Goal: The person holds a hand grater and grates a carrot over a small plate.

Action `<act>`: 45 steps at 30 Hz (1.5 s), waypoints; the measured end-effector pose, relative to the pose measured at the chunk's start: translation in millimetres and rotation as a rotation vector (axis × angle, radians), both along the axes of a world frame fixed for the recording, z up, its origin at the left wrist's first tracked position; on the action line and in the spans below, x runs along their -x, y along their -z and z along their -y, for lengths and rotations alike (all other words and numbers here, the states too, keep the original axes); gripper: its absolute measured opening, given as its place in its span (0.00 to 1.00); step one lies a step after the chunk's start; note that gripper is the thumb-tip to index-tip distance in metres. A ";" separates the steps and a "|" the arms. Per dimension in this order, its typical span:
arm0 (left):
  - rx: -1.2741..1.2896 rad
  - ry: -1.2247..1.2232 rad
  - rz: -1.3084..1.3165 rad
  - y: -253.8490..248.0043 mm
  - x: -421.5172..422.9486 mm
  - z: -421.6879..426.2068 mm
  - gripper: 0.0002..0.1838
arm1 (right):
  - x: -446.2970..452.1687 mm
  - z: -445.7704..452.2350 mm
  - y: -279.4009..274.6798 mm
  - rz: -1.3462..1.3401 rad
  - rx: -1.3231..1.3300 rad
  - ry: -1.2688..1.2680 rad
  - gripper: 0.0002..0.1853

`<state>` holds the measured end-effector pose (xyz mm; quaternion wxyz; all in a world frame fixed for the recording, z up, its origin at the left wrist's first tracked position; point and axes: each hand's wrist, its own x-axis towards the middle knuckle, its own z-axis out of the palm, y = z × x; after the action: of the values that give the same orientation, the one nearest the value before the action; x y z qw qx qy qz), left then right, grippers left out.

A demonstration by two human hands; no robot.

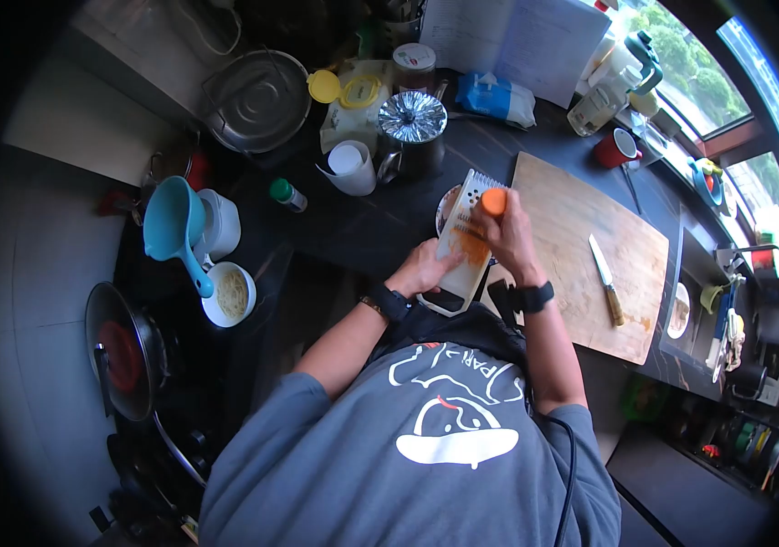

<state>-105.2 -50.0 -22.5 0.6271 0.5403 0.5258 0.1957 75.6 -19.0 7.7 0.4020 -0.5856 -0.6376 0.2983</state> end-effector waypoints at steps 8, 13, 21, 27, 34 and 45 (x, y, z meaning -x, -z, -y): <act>0.040 0.048 -0.051 -2.1 -0.3 -1.5 0.23 | -1.8 -7.5 0.5 -0.001 -0.037 0.075 0.19; -0.019 -0.011 -0.004 5.9 -2.7 1.5 0.27 | -6.2 16.7 -1.6 0.062 -0.018 -0.056 0.19; 0.051 0.055 -0.031 -8.6 -0.5 0.6 0.23 | -17.7 -8.8 9.7 -0.115 0.021 -0.007 0.19; -0.006 0.045 -0.012 1.1 -1.3 -0.8 0.28 | -6.6 27.2 -8.0 0.030 0.033 -0.154 0.18; 0.049 0.018 -0.065 -5.2 -1.0 -1.6 0.23 | -9.7 12.0 -0.5 -0.053 0.075 -0.114 0.18; 0.047 0.035 -0.058 -3.1 -1.4 -2.3 0.24 | -8.8 13.2 -8.1 -0.020 0.107 -0.102 0.20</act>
<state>-103.8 -47.7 -19.5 0.6275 0.5400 0.5387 0.1563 84.5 -32.2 15.8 0.3609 -0.5700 -0.6457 0.3578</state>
